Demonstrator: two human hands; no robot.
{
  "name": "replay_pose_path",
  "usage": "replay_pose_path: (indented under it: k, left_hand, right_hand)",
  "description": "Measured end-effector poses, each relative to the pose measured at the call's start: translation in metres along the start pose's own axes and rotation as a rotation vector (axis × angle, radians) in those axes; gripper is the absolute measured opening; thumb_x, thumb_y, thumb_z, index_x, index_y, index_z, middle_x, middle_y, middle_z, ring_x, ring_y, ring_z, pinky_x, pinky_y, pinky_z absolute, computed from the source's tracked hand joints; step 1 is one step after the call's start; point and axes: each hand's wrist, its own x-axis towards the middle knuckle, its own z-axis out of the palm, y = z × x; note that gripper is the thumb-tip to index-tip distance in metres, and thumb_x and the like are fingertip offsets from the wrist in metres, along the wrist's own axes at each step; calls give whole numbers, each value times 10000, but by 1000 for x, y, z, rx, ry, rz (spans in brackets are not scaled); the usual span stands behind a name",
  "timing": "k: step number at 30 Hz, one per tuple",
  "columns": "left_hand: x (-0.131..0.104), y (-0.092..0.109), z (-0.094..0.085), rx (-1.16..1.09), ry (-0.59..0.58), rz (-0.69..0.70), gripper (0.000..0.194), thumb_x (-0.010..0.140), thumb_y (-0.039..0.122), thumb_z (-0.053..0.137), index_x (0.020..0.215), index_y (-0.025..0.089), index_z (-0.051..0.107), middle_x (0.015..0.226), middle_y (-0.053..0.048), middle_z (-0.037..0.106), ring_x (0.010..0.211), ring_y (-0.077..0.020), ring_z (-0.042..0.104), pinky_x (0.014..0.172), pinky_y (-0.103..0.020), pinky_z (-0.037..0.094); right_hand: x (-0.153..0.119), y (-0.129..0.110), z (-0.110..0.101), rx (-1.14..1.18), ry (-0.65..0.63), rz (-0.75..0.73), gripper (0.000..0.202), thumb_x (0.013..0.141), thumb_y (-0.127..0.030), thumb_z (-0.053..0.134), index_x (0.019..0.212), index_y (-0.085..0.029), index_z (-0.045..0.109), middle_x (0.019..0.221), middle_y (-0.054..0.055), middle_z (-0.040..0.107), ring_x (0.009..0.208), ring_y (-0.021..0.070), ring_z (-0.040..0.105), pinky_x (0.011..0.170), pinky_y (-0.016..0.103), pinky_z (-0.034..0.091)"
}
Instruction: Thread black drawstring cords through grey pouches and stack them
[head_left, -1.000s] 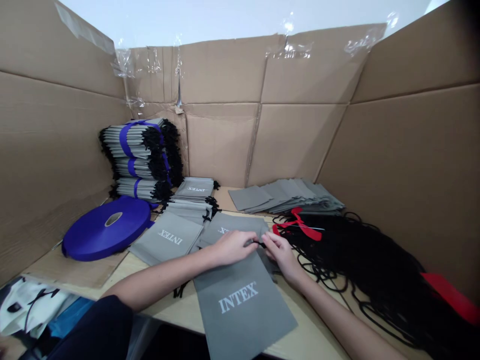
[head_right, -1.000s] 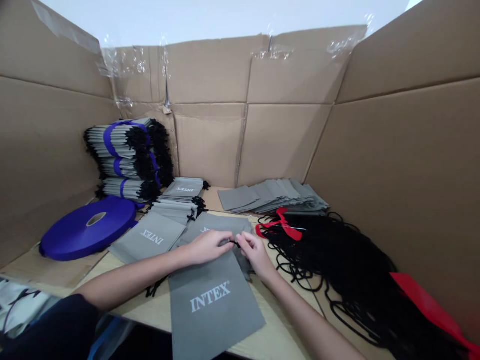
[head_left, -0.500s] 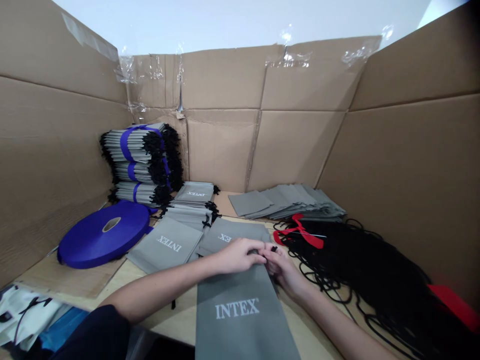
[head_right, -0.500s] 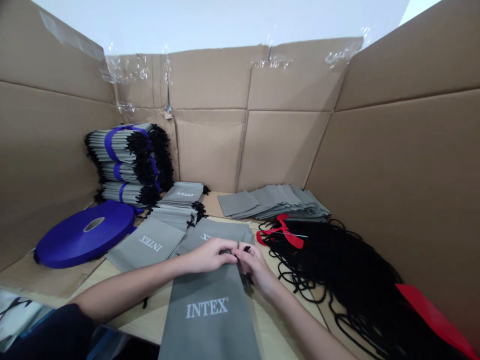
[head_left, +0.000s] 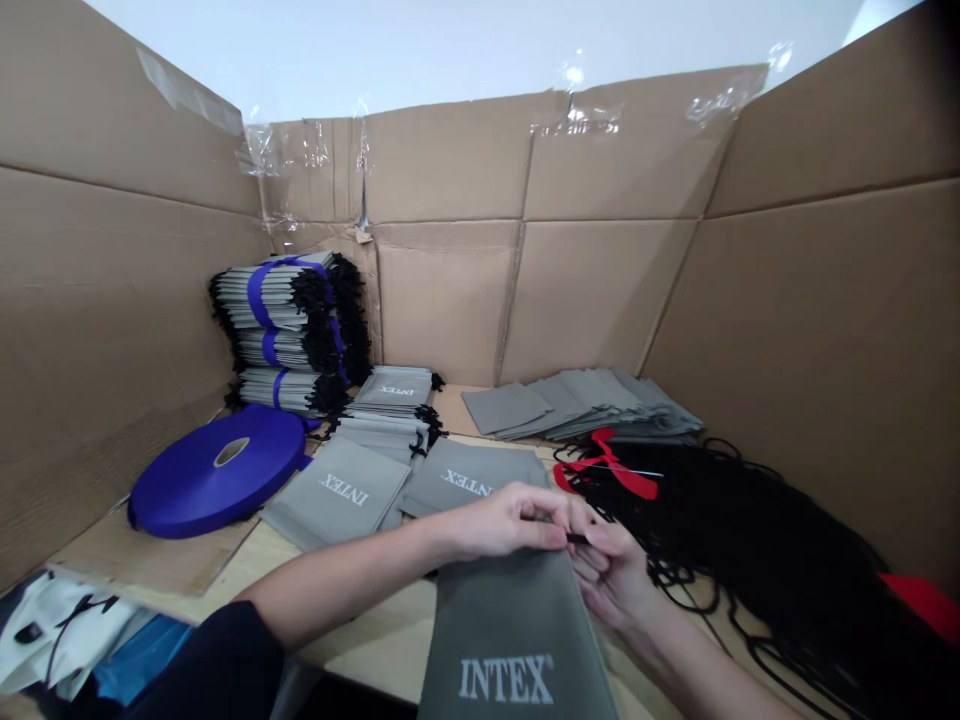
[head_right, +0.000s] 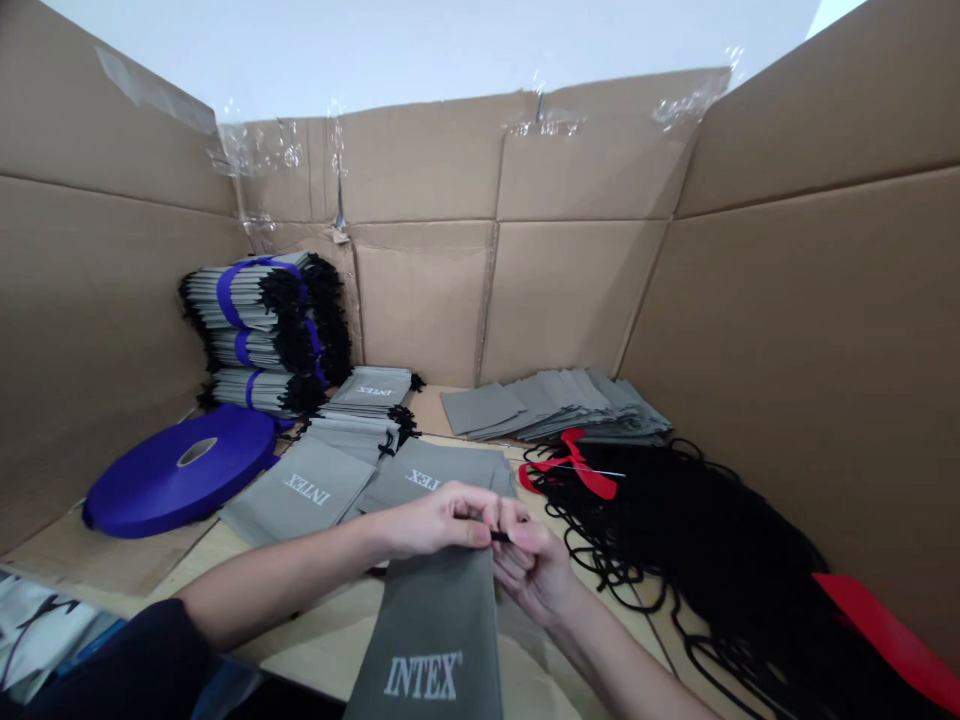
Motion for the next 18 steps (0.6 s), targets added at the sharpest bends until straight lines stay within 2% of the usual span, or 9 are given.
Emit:
replay_pose_path:
  k: [3, 7, 10, 14, 16, 18]
  left_hand:
    - [0, 2, 8, 70, -59, 16, 348, 740, 450, 618, 642, 138, 498, 730, 4, 476, 733, -121, 465, 746, -248, 376]
    - [-2, 1, 6, 54, -16, 10, 239, 798, 367, 581, 728, 146, 525, 837, -6, 536, 805, -118, 500, 807, -258, 378]
    - [-9, 1, -7, 17, -16, -85, 199, 809, 342, 578, 906, 172, 543, 902, -12, 556, 795, -106, 522, 772, -248, 400]
    - [-33, 2, -29, 203, -27, -293, 450, 797, 379, 584, 1202, 241, 441, 812, 7, 541, 672, -100, 515, 653, -231, 410]
    - [-50, 5, -41, 308, 11, -348, 452, 787, 400, 585, 1183, 226, 452, 843, -4, 551, 699, -113, 519, 647, -226, 407]
    - [-69, 13, -57, 383, 87, -338, 320, 816, 424, 527, 1012, 171, 536, 905, -20, 550, 765, -123, 512, 676, -216, 403]
  right_hand:
    - [-6, -8, -3, -87, -39, 4, 356, 503, -385, 690, 466, -206, 384, 332, -109, 139, 285, 24, 96, 312, 184, 110]
    - [1, -15, -1, -175, 55, 14, 330, 494, -410, 665, 451, -207, 408, 317, -101, 139, 301, 37, 103, 327, 200, 121]
    - [10, -17, 2, -202, 90, 14, 320, 532, -417, 632, 448, -203, 410, 328, -98, 152, 320, 33, 76, 334, 204, 123]
    - [16, -21, 2, -248, 74, 11, 358, 590, -443, 583, 448, -216, 345, 347, -91, 146, 340, 46, 72, 341, 218, 119]
    - [18, -29, -1, -265, 96, -2, 355, 615, -454, 565, 467, -224, 339, 358, -93, 138, 349, 52, 64, 345, 224, 124]
    - [19, -40, -7, -290, 78, 28, 326, 651, -484, 539, 510, -232, 388, 356, -91, 147, 344, 63, 102, 359, 233, 175]
